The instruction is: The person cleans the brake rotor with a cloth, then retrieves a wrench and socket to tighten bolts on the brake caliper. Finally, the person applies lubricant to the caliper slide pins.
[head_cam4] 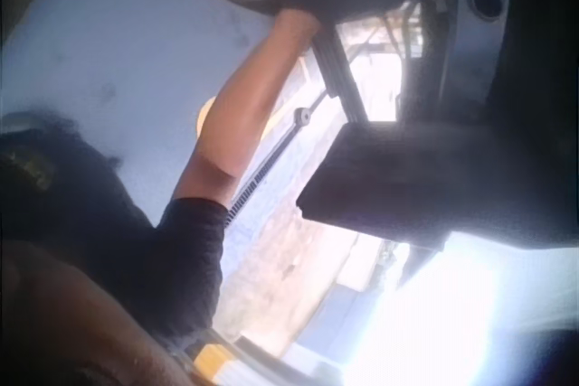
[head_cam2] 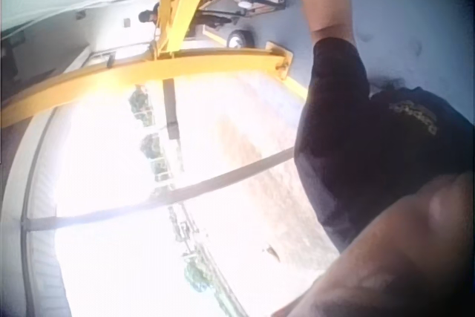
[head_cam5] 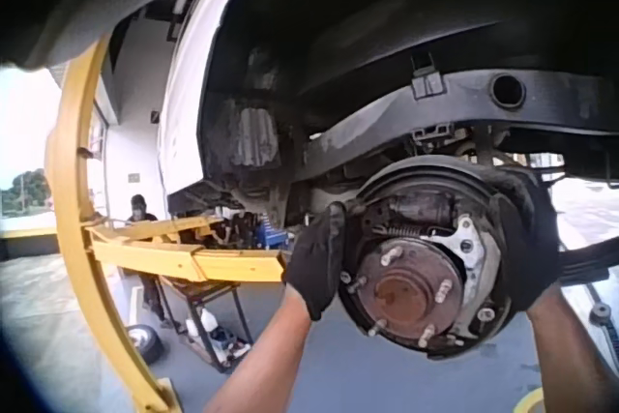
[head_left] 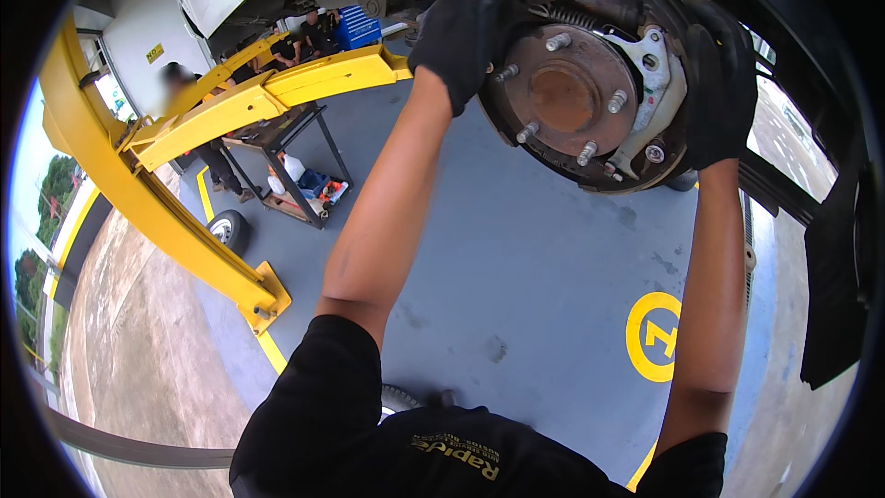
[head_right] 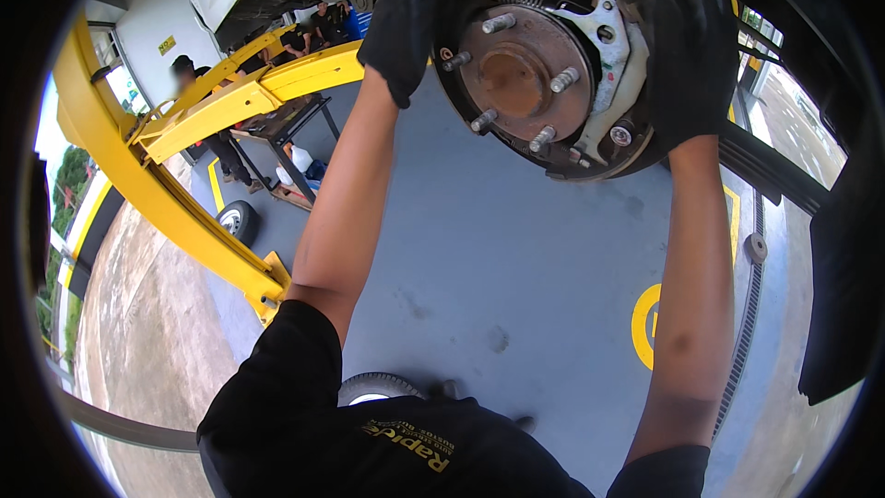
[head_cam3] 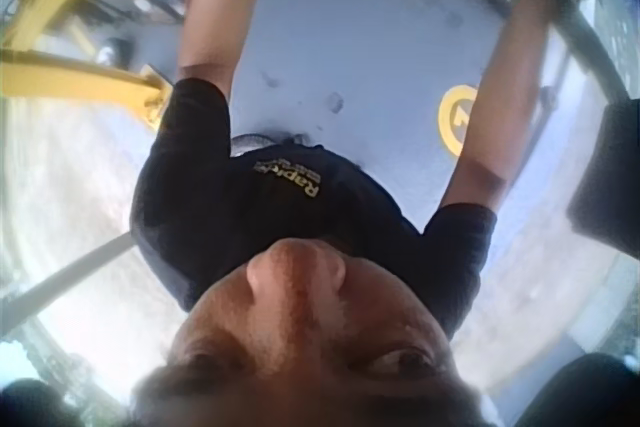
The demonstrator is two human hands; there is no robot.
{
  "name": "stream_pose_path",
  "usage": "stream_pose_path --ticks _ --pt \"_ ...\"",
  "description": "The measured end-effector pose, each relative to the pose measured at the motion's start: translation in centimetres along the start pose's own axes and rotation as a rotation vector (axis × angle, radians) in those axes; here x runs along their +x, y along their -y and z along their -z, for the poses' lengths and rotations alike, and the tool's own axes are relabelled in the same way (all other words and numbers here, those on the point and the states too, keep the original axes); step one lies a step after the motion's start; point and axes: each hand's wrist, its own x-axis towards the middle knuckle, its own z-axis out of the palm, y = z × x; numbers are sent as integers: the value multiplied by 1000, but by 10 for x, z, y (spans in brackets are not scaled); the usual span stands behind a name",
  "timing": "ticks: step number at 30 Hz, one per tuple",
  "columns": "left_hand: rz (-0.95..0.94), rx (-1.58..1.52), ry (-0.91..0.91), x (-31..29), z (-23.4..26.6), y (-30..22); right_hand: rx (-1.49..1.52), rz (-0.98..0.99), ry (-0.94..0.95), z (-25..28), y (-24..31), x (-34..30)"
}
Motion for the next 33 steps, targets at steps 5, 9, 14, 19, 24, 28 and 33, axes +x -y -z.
stream_pose_path --ticks 5,9,14,19,24,28,33 --pt "-14 11 176 34 23 -21 41 -23 -2 5 -5 1" --pt "372 -297 208 19 36 -26 25 -52 -14 -1 5 5" --pt "391 -303 202 12 26 -21 54 -171 -108 -2 12 12" --pt "141 -90 -14 6 4 -27 50 -102 0 -4 -16 -4" --pt "373 -27 273 -6 30 -38 -291 69 -7 -9 -16 -6" --pt "236 -70 277 42 15 -57 -267 52 67 13 -30 -16" --pt "593 -396 19 -35 -9 -45 -274 19 50 8 -27 -12"
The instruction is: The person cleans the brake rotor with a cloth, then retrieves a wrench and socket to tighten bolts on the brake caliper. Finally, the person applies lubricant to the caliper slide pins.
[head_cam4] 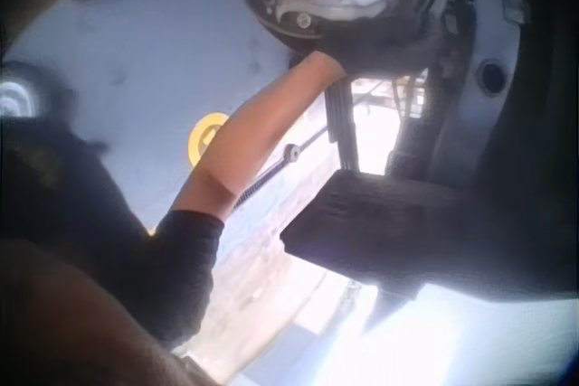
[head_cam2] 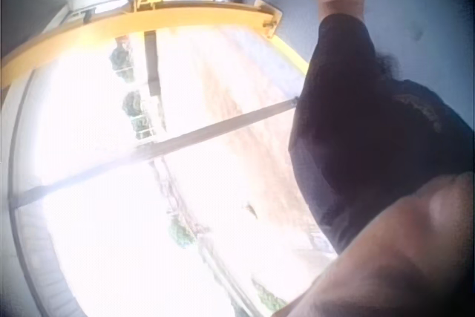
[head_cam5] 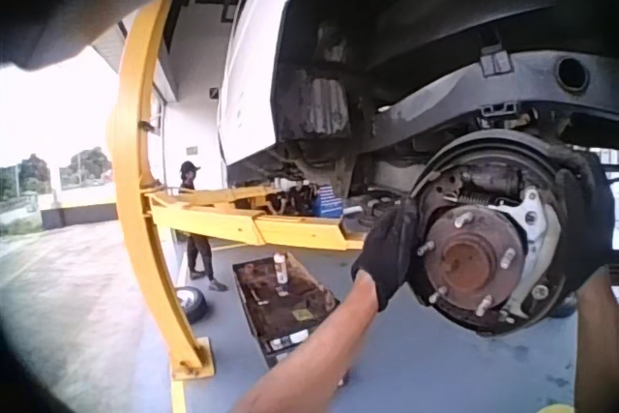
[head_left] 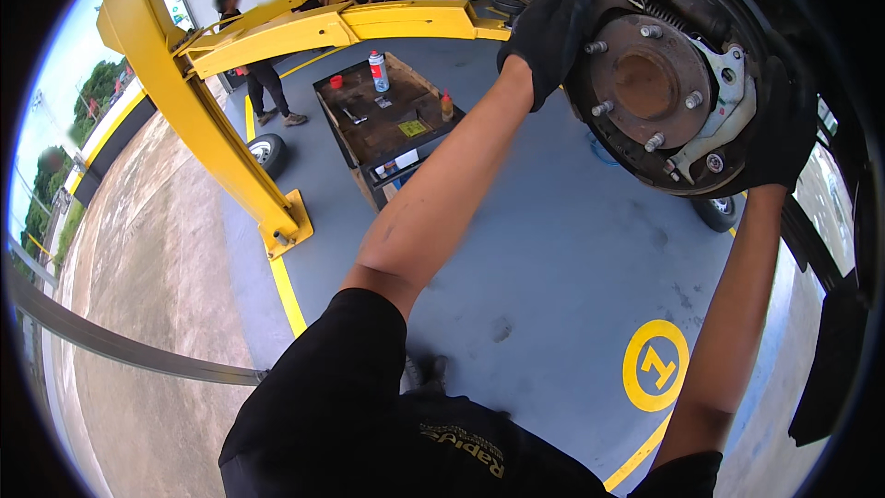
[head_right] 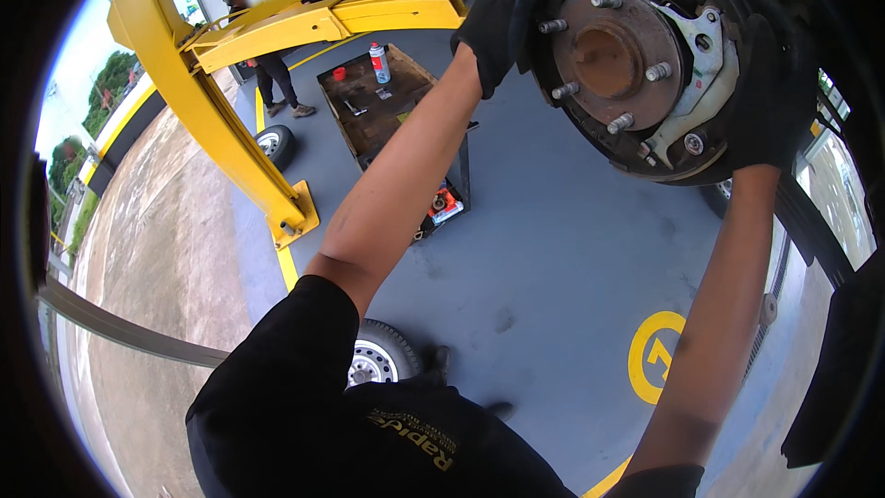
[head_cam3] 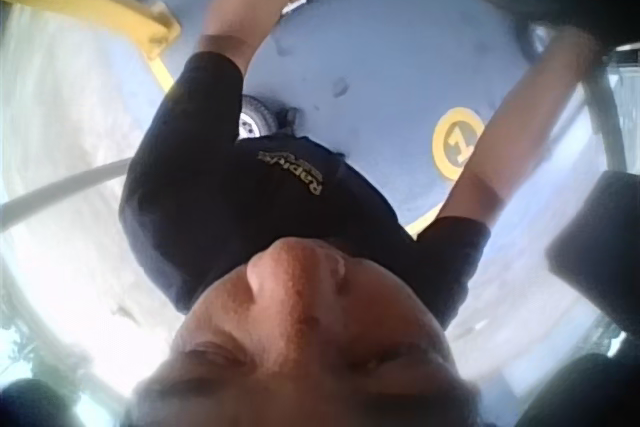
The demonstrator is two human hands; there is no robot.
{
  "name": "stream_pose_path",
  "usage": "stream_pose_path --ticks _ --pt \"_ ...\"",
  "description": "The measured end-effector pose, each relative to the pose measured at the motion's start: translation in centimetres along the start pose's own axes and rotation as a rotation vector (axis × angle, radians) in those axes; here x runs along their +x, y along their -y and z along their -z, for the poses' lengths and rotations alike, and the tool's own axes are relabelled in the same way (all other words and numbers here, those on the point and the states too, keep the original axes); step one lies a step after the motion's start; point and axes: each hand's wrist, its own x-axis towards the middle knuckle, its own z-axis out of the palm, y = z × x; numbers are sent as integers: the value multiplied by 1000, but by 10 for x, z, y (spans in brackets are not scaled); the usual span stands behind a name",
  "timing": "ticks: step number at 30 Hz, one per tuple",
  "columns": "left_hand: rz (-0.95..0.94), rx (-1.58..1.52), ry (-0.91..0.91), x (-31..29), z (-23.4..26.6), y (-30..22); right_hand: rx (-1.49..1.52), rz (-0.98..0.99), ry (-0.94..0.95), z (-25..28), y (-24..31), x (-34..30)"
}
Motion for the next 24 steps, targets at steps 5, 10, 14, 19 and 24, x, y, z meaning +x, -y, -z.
stream_pose_path --ticks 5,10,14,19,24 --pt "-366 372 105 63 5 -31 501 -264 -97 9 23 14" --pt "-406 465 57 64 17 -15 570 -339 -42 13 33 25" --pt "168 -240 160 40 25 23 589 -323 -74 10 34 23" --pt "280 -585 274 33 15 -72 377 -342 -124 14 16 3" --pt "-183 -112 328 70 8 -42 684 -402 -91 25 35 13"
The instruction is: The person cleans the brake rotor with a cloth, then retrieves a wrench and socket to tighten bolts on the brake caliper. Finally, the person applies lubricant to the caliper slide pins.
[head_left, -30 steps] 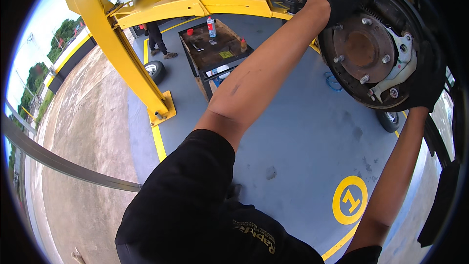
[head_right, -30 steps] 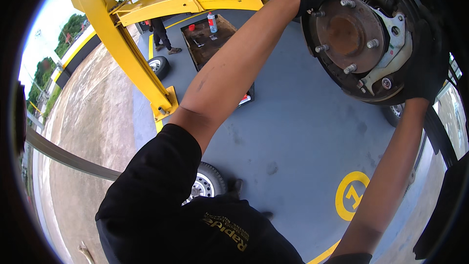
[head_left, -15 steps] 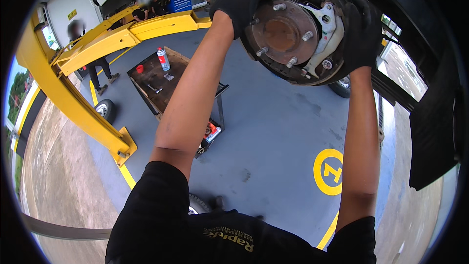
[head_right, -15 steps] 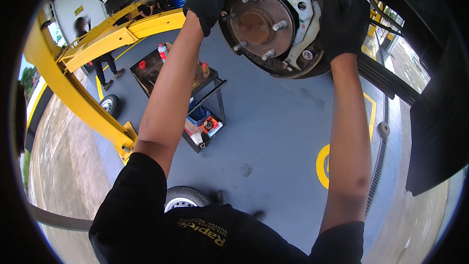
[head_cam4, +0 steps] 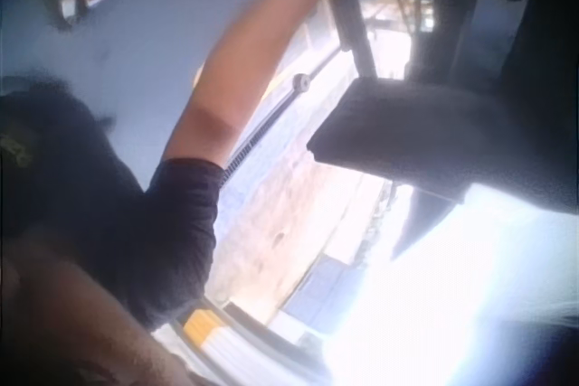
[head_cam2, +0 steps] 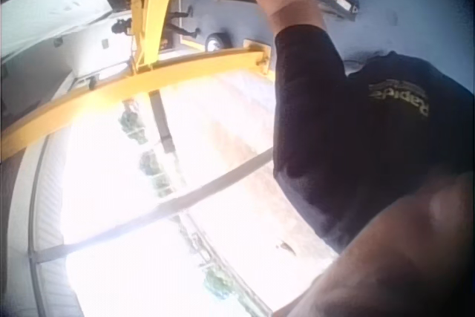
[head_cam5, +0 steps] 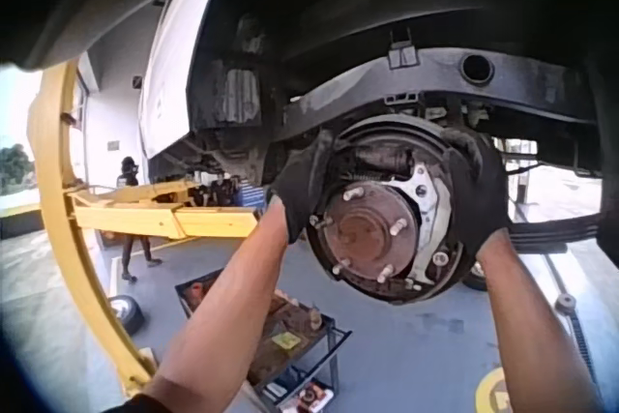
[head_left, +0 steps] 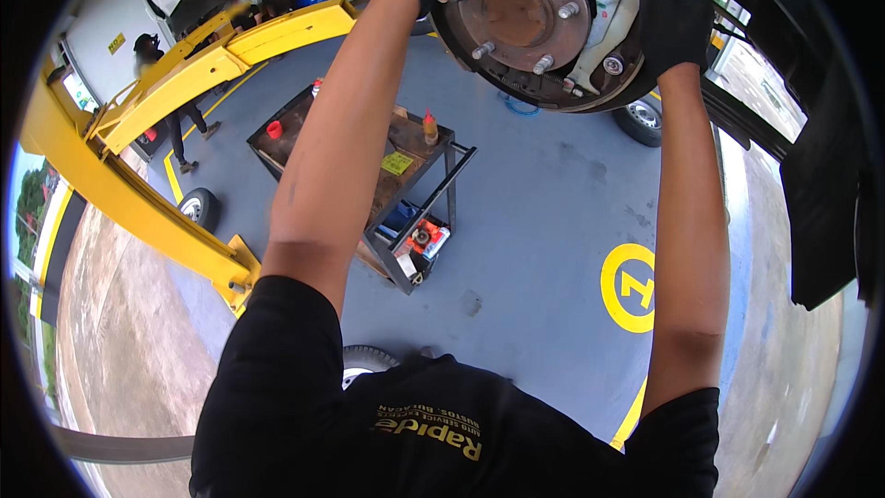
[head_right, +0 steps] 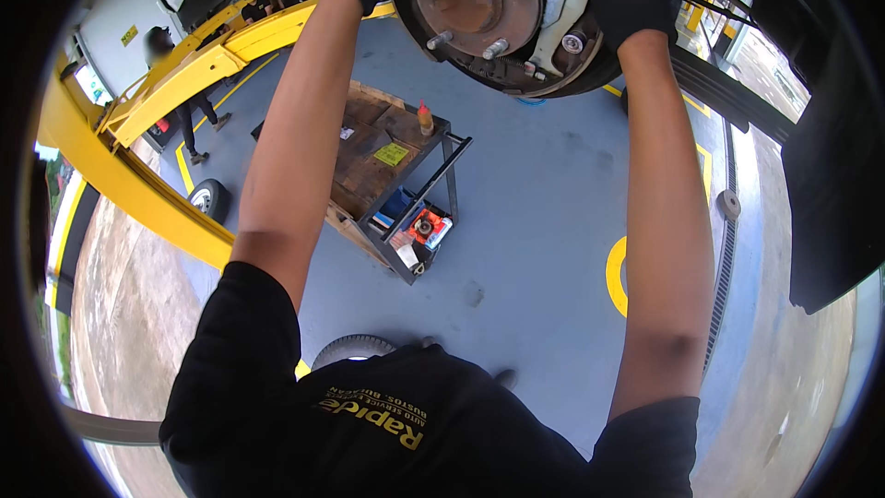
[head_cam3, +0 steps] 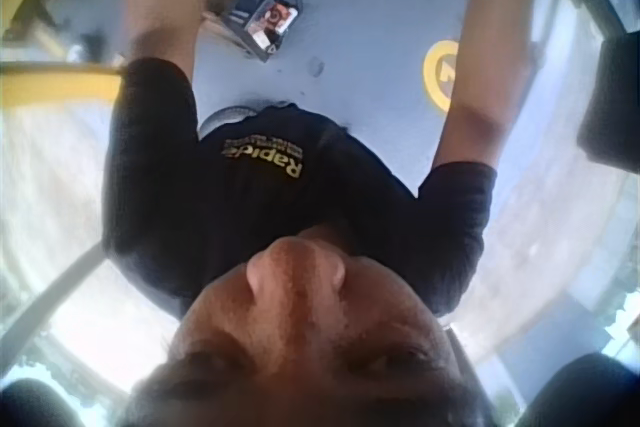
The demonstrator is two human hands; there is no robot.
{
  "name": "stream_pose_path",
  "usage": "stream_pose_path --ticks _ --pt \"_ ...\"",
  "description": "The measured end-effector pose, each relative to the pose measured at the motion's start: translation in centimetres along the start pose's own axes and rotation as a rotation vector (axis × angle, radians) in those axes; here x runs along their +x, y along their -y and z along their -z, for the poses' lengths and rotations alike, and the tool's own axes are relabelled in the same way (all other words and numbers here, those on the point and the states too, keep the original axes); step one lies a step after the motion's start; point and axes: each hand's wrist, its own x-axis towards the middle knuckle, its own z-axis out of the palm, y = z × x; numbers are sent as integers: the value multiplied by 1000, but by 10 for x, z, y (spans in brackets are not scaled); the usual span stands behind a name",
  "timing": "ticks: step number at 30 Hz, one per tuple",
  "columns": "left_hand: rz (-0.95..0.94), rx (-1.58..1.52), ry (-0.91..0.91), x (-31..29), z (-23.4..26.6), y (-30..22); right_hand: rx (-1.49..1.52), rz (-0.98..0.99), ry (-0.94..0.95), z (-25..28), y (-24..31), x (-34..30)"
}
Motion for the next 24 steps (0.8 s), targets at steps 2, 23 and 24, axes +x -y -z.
stream_pose_path --ticks 2,23,24 --pt "220 -903 -22 -20 -5 35 34 24 -31 -6 2 5" --pt "380 -1123 -496 -111 -59 1 -194 -25 -6 -1 2 4" --pt "401 -905 -443 -111 -53 5 -198 -10 45 1 2 9"
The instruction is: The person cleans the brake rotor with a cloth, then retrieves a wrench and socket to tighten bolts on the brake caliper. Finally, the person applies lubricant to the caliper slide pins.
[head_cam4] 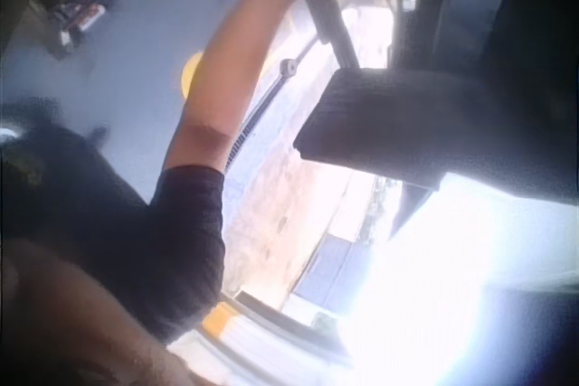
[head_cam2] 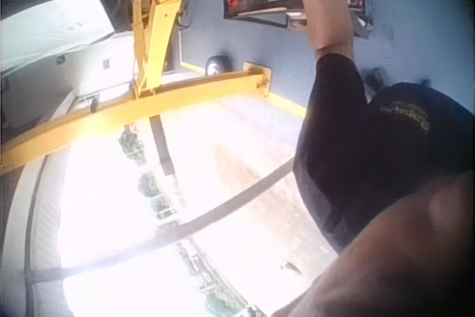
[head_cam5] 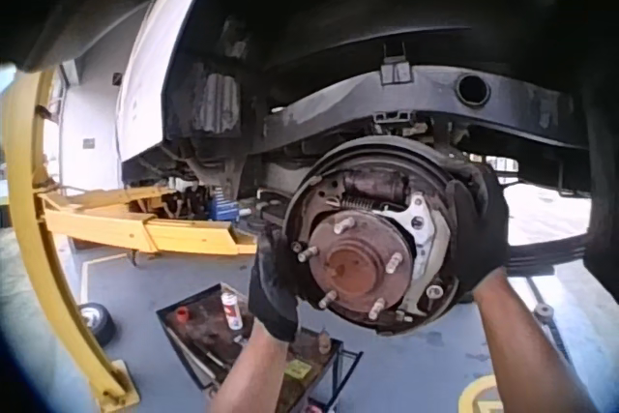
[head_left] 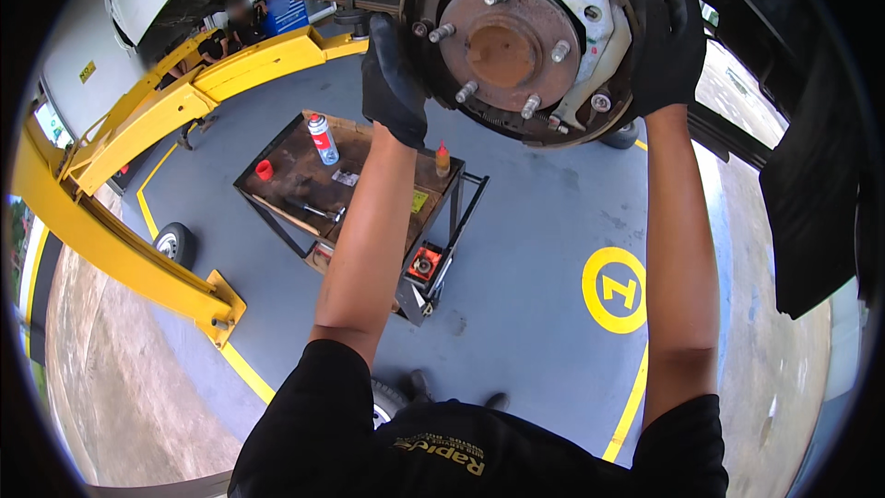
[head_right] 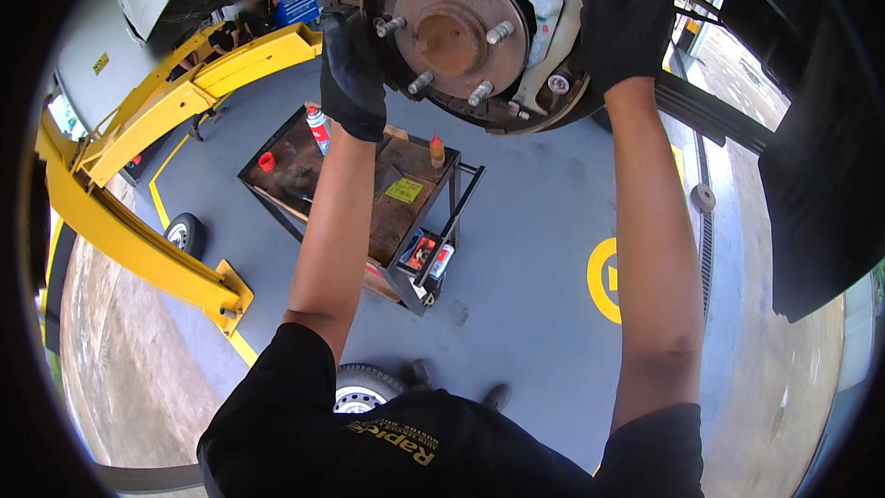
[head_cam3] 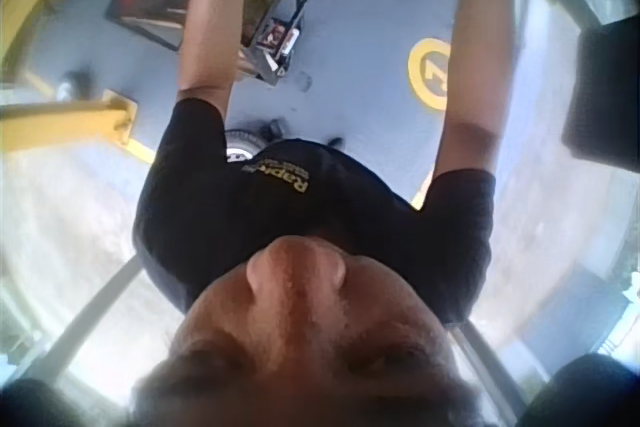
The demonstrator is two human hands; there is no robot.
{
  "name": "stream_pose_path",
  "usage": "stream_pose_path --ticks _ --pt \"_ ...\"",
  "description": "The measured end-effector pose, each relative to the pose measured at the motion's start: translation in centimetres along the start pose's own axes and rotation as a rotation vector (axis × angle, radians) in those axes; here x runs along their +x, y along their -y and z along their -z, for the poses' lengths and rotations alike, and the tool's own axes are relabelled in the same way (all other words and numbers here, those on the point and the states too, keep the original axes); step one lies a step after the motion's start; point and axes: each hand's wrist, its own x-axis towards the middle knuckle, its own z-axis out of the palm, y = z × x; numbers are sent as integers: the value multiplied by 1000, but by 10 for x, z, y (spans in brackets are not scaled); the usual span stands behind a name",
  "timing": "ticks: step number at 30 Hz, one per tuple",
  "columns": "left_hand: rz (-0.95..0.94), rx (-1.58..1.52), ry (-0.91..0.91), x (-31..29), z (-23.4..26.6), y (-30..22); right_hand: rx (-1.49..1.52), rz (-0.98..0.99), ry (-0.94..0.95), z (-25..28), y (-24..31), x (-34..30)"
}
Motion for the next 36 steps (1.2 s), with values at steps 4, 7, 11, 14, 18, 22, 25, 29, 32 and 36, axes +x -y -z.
stream_pose_path --ticks 4,7,11,14,18,22,25,29,32,36 --pt "-40 -336 -116 -34 -21 27 -394 346 37 11 -37 -6" --pt "26 -176 1 -29 22 33 128 -253 -209 22 -26 -97" --pt "58 -529 -112 -52 2 35 637 -1733 -225 -36 -30 -402" --pt "112 -571 -53 -45 -3 32 320 -1980 652 -123 37 -568" --pt "138 -535 -183 -63 -23 22 678 -2251 456 -218 74 -617" --pt "218 -495 -178 -58 1 10 857 -2385 236 -233 85 -653" --pt "69 -378 -98 -38 23 -13 958 -2411 188 -224 105 -675" --pt "-574 691 33 20 29 -28 683 -2499 9 -165 102 -666" --pt "-1115 1175 151 88 25 -63 649 -2537 -17 -119 109 -636" --pt "-700 1099 374 84 22 -43 524 -2512 48 -57 94 -624"
